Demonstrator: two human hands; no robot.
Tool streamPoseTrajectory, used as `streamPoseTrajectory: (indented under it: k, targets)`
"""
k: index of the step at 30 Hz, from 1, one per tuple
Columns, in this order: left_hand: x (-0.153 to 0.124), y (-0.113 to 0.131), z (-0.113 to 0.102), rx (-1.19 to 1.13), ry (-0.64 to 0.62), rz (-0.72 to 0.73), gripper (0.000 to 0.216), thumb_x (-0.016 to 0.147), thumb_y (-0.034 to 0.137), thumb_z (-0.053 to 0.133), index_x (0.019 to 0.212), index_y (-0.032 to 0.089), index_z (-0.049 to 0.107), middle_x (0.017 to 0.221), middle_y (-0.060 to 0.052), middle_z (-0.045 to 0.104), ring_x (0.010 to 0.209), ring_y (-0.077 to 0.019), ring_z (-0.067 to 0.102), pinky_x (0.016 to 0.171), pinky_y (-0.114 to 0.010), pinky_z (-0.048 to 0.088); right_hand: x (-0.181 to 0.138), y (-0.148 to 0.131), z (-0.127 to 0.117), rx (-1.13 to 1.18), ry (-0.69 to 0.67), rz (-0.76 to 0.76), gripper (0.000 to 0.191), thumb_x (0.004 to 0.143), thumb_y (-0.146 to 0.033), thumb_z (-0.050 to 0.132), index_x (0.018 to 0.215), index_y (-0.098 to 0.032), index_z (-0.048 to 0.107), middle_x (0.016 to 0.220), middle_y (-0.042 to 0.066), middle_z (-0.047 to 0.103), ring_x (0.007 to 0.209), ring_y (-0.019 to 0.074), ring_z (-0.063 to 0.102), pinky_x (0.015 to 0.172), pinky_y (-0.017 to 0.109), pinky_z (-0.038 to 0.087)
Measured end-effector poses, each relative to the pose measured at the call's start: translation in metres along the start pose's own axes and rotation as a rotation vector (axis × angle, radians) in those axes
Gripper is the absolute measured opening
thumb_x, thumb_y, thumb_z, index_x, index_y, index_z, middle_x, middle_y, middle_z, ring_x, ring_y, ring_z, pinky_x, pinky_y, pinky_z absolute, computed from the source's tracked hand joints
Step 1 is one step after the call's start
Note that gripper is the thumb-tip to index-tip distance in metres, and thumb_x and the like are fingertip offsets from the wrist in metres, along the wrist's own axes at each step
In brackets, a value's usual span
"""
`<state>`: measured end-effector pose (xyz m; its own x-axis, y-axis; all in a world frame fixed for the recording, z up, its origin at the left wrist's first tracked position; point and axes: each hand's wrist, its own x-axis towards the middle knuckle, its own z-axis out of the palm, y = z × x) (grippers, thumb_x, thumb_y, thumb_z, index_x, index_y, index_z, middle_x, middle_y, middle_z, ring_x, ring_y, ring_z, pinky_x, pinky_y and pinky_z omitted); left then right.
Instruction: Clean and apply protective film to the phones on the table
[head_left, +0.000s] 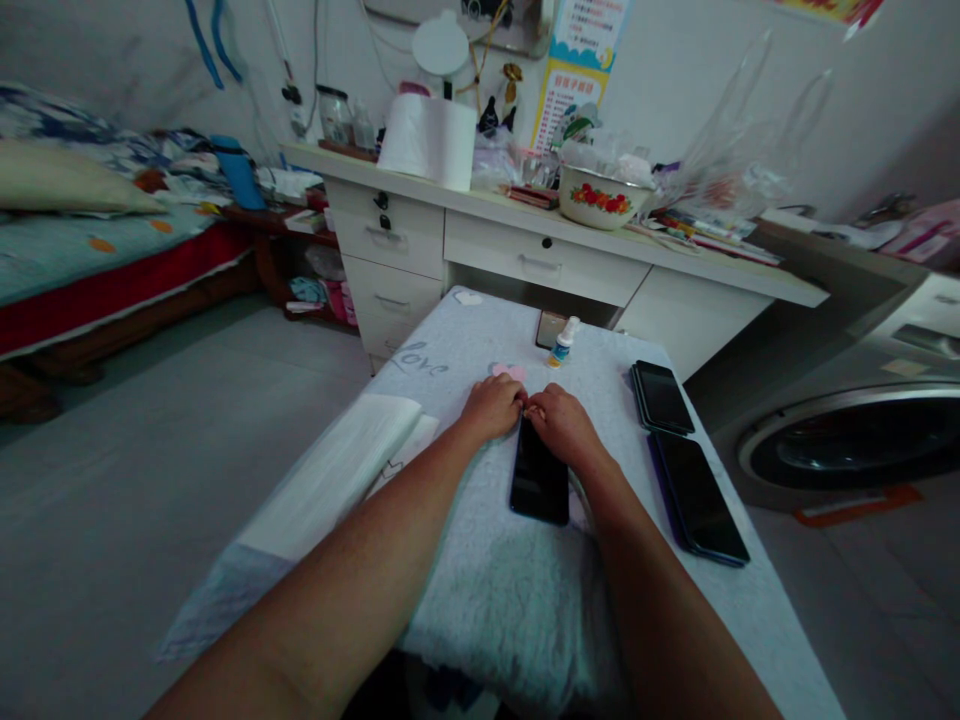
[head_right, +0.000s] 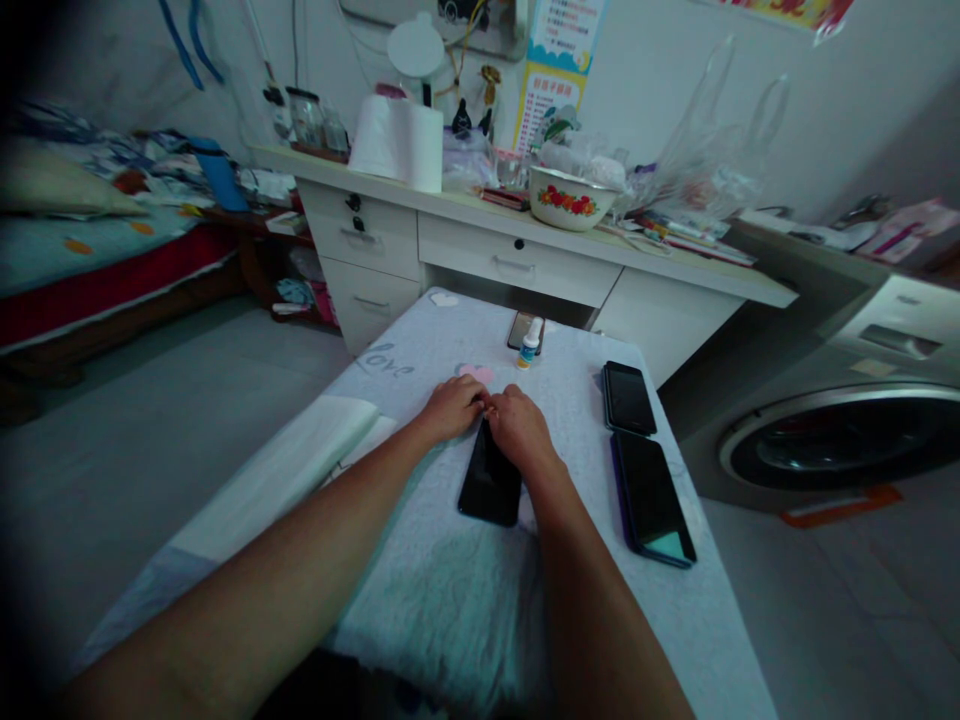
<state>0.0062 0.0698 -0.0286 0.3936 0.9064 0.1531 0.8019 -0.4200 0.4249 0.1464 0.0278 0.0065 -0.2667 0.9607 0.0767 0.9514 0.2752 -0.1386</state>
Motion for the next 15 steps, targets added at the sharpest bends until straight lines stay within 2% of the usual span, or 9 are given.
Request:
streamPoseTrajectory:
  k: [5,11,15]
  targets:
    - [0.0000,-0.0002,0.0007,-0.006,0.006,0.002,0.024,0.086,0.023,0.048,0.099,0.024,0.068,0.109,-0.005,0.063,0.106,-0.0214,0.056,0.090,-0.035,0.043,0.0000,0.0001,-0.0006,0.014,0.014,0.006,0.025,0.092,-0.021,0.046,0.099,-0.017,0.069,0.093,0.008,0.059,0.086,0.0158,0.056,0.077,0.024,0.037]
    - [-0.0007,0.0019,-0.0023,0.004,-0.003,-0.001,0.024,0.087,0.025,0.047,0.099,0.024,0.068,0.108,-0.005,0.064,0.106,-0.0214,0.056,0.090,-0.035,0.044,0.0045,-0.0004,0.0055,0.040,0.061,0.091,0.029,0.095,-0.024,0.042,0.102,-0.017,0.069,0.097,0.009,0.058,0.087,0.0156,0.056,0.078,0.024,0.038]
    - [-0.0008,0.0027,-0.0037,-0.004,-0.017,-0.009,0.023,0.086,0.024,0.049,0.099,0.023,0.068,0.109,-0.005,0.064,0.107,-0.0215,0.056,0.091,-0.035,0.043,0.0043,-0.0002,0.0052,0.035,0.053,0.078,0.028,0.094,-0.023,0.043,0.101,-0.017,0.069,0.097,0.008,0.058,0.087,0.0155,0.056,0.078,0.024,0.038]
